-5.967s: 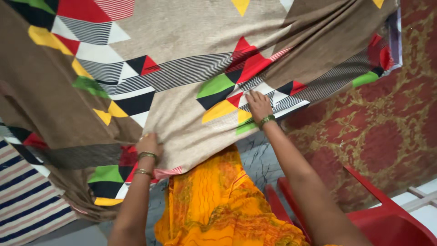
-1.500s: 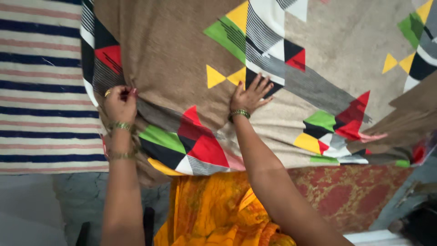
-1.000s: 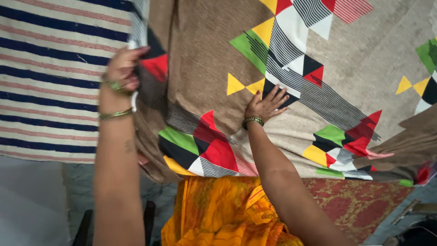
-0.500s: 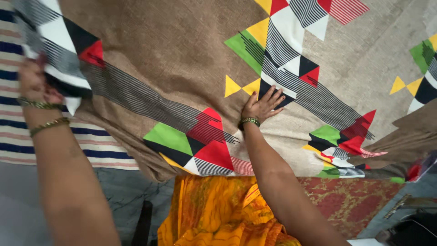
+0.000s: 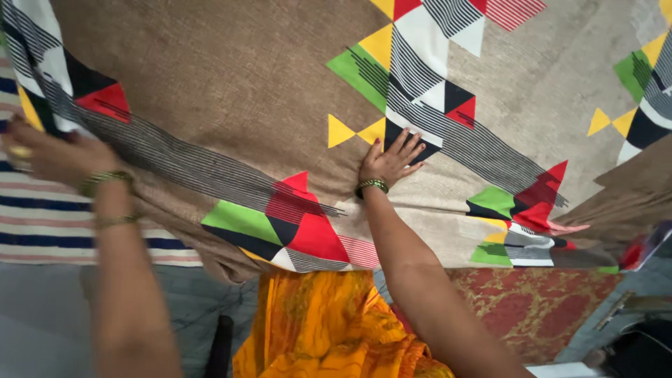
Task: The person spreads a large patterned sheet across a bed, smoothing the surface with both hands and tucking the fabric edges beneath the mattress.
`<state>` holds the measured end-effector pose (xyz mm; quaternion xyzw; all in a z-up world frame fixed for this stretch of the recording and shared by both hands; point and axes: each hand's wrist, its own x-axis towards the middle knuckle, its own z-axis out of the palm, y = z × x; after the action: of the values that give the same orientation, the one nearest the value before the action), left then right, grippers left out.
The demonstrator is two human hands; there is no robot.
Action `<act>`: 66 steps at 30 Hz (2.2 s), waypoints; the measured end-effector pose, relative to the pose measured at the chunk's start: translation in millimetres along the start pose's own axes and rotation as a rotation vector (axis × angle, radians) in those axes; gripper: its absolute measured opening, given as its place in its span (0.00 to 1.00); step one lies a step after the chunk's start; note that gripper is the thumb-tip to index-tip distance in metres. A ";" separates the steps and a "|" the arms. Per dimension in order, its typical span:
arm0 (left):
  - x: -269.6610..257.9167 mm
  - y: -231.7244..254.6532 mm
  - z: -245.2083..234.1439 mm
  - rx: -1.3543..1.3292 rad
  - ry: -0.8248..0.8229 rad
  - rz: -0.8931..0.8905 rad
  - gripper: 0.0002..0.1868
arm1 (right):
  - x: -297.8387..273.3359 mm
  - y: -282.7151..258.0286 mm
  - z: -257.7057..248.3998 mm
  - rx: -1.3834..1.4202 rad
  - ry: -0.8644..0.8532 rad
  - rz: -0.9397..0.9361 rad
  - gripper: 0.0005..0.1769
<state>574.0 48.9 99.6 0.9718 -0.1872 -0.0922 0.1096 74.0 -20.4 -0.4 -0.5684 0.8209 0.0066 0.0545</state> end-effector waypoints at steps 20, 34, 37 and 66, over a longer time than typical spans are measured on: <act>-196.5 62.6 138.7 -0.133 -0.352 1.227 0.08 | -1.7 2.5 4.9 0.010 0.030 -0.010 0.43; -142.8 -149.3 108.3 -0.123 0.118 0.049 0.36 | 3.6 10.2 20.1 -0.044 0.061 -0.024 0.43; -139.6 -143.2 105.8 -0.593 -0.121 -0.251 0.29 | 2.1 14.9 23.4 -0.047 0.055 -0.030 0.44; -9.6 -352.6 -26.9 -1.040 0.170 -0.033 0.16 | -91.4 94.6 -16.4 -0.086 -0.641 -0.576 0.80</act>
<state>692.3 376.8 39.4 0.7960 -0.0916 -0.0953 0.5907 16.1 97.1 20.0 -0.7452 0.5693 0.2014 0.2827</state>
